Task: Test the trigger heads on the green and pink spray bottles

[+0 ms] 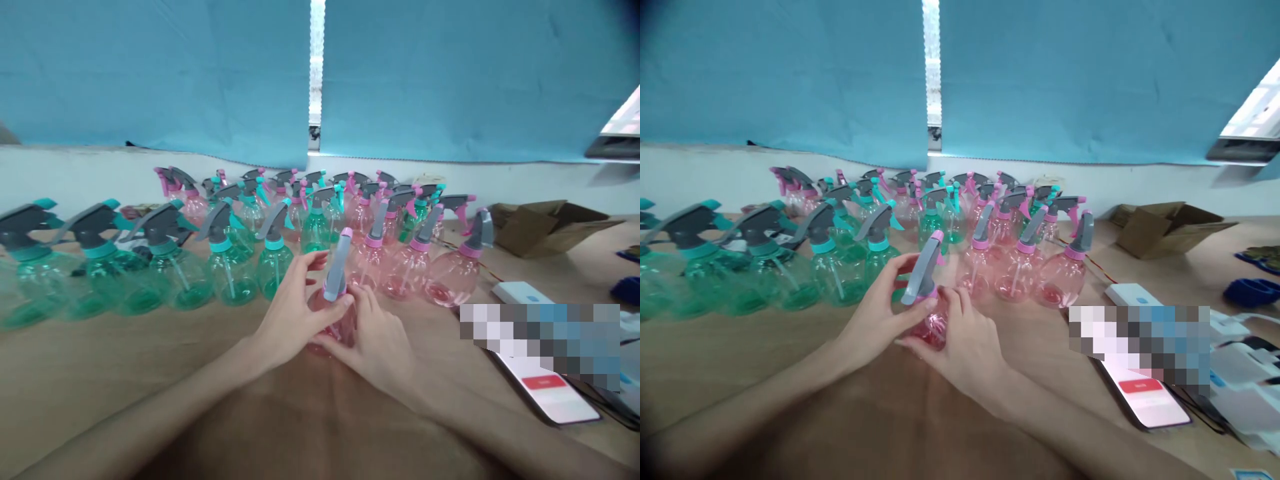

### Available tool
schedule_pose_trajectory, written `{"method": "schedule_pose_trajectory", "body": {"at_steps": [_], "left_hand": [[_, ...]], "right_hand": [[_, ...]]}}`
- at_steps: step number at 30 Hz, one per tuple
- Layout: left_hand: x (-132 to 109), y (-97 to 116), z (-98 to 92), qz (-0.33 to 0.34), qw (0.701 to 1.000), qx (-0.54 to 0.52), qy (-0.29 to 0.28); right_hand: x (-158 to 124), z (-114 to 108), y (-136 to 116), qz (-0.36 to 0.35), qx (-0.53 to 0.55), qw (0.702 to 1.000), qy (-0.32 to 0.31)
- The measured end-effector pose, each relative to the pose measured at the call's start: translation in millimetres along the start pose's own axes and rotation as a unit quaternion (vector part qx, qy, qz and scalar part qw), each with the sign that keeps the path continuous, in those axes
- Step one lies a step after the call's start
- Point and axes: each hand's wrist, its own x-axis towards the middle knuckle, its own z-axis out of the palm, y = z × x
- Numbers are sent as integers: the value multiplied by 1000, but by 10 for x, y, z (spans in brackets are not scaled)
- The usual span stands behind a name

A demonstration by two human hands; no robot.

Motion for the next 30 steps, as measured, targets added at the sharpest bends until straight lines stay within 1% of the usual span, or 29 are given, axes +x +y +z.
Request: {"method": "schedule_pose_trajectory", "body": {"at_steps": [5, 8, 11, 15, 17, 19, 21, 23, 26, 30], "left_hand": [[97, 156, 102, 26, 999, -33, 0], [122, 165, 105, 34, 999, -19, 0], [115, 141, 101, 38, 999, -19, -7], [92, 99, 90, 44, 998, -46, -18], [85, 83, 63, 52, 997, -49, -29], [84, 72, 21, 58, 996, -48, -38], [88, 65, -28, 56, 996, -46, -43], [97, 60, -70, 52, 996, -46, -48], [114, 54, -107, 52, 996, -46, -51], [121, 50, -115, 52, 996, -48, -52]], "right_hand": [[-104, 61, 37, -59, 1, 997, 48], [-149, 105, 76, -74, 34, 996, 46], [-210, 131, 136, -81, 87, 993, 1], [-272, 83, 259, -115, 163, 976, -86], [-293, 34, 338, -106, 164, 972, -133], [-316, -6, 426, -84, 138, 970, -181], [-341, -21, 518, -78, 111, 966, -221], [-363, -10, 604, -81, 93, 963, -239], [-374, 28, 698, -79, 77, 966, -234], [-337, 30, 733, -87, 64, 963, -245]]}}
